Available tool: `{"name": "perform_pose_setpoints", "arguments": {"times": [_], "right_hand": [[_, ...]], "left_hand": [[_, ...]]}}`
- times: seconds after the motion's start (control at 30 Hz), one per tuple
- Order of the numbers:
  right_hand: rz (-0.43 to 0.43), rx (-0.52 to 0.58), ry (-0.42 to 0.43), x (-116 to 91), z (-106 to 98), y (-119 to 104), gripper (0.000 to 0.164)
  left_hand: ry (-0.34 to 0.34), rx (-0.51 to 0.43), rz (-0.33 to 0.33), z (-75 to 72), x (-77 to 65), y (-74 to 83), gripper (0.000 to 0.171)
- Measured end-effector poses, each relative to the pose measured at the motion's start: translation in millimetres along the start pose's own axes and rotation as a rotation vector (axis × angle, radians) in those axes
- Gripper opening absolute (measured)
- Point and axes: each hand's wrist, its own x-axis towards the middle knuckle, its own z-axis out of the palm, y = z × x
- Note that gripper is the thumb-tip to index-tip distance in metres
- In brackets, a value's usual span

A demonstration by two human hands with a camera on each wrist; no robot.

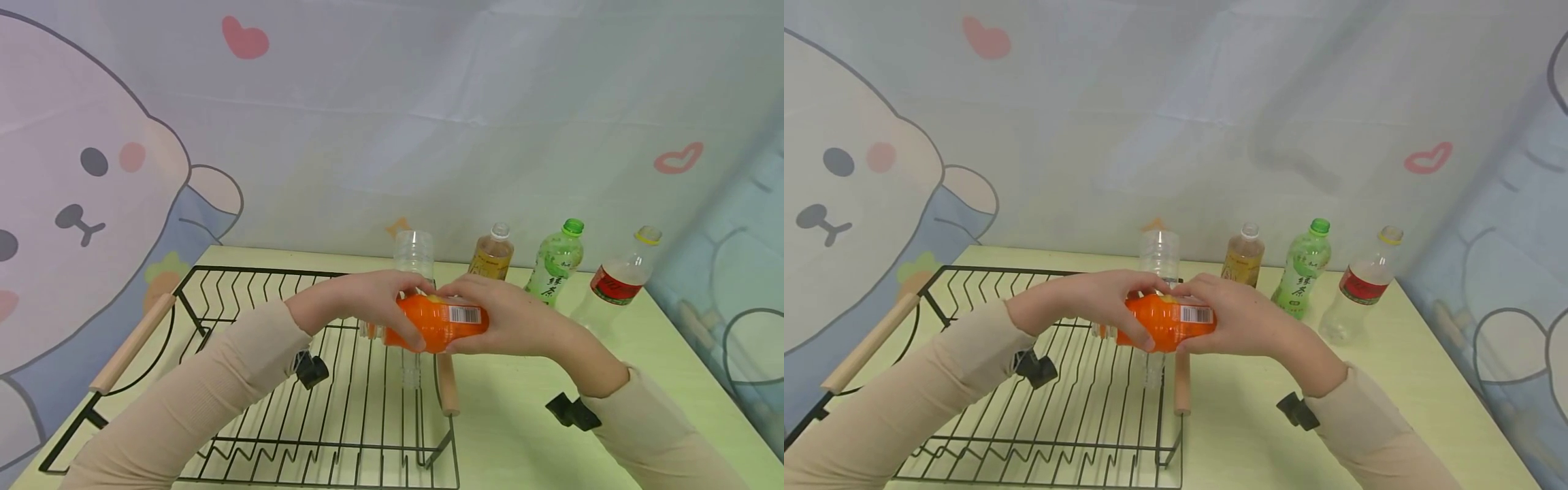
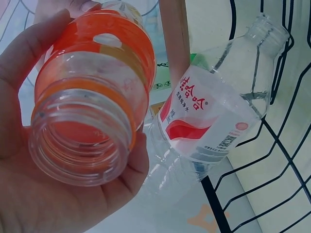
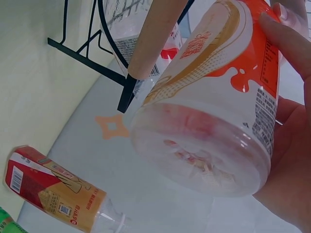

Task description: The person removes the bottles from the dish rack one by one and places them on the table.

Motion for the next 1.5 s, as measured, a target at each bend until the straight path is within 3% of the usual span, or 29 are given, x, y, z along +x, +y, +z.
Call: {"name": "perform_pose_setpoints", "arguments": {"times": [0.23, 0.53, 0.7, 0.97, 1.13, 1.27, 1.5], "right_hand": [[-0.003, 0.000, 0.000, -2, -3, -1, 0.057], [-0.001, 0.104, 0.033, -9, -11, 4, 0.056], [0.018, 0.115, 0.062, -15, -17, 8, 0.058], [0.117, 0.148, 0.119, -31, -29, 14, 0.059], [0.127, 0.186, 0.173, -42, -36, 20, 0.059], [0.135, 0.229, 0.214, -50, -39, 27, 0.062], [0.161, 0.208, 0.302, -61, -39, 39, 0.068]], "left_hand": [[-0.009, -0.003, 0.006, -1.5, -2.5, 1.2, 0.073], [0.011, -0.058, 0.040, -6.0, -8.0, 0.0, 0.075], [0.060, -0.030, 0.053, -8.6, -11.0, -4.3, 0.079], [0.141, -0.069, -0.006, -12.6, -15.1, -16.7, 0.085], [0.189, -0.073, -0.036, -12.6, -16.0, -25.9, 0.083], [0.244, -0.099, -0.057, -10.4, -15.8, -33.1, 0.084], [0.346, -0.196, -0.109, 0.0, -6.1, -41.8, 0.083]]}}
